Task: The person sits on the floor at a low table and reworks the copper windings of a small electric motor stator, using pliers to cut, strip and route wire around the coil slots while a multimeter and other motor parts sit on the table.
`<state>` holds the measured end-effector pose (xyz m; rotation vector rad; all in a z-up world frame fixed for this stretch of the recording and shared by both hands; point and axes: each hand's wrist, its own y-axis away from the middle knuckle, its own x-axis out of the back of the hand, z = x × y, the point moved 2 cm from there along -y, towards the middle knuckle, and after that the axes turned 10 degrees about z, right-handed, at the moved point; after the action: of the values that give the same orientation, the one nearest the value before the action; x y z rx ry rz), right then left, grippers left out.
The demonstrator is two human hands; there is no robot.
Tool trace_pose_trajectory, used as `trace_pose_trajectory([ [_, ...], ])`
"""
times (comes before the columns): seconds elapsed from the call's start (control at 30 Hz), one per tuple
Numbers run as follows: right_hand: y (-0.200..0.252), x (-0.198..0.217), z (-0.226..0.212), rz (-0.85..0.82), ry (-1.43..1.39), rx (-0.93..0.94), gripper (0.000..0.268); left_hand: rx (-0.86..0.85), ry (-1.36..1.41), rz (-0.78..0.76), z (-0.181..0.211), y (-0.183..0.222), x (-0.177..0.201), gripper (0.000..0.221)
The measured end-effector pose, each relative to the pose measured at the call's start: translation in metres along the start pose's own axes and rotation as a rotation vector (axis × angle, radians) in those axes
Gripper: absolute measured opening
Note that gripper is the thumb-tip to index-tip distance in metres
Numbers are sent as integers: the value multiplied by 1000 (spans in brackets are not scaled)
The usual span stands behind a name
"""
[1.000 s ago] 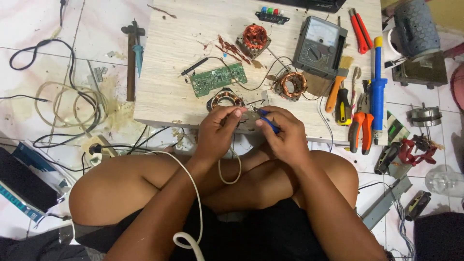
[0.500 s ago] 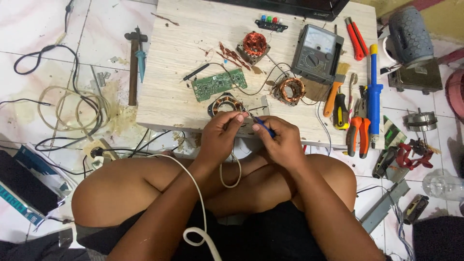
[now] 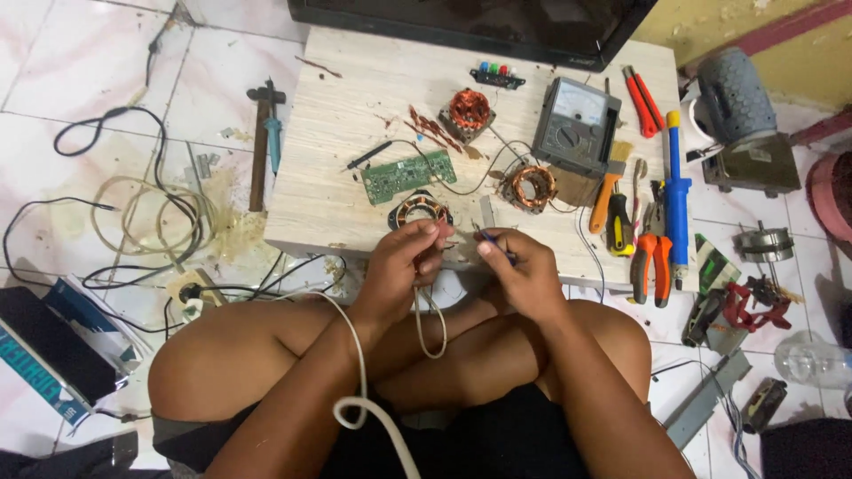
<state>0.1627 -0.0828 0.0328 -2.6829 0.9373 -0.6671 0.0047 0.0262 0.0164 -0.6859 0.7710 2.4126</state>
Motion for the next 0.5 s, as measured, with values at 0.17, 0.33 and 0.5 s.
trace_pose_trajectory([
  [0.17,5,-1,7,7,-22,76,27,-63,-118,2,1,2,0,32],
  [0.33,7,-4,6,18,47,145,24,-423,-354,172,-7,0,4,29],
  [0.5,7,-7,3,13,93,128,27,-403,-346,211,-8,1,2,30],
])
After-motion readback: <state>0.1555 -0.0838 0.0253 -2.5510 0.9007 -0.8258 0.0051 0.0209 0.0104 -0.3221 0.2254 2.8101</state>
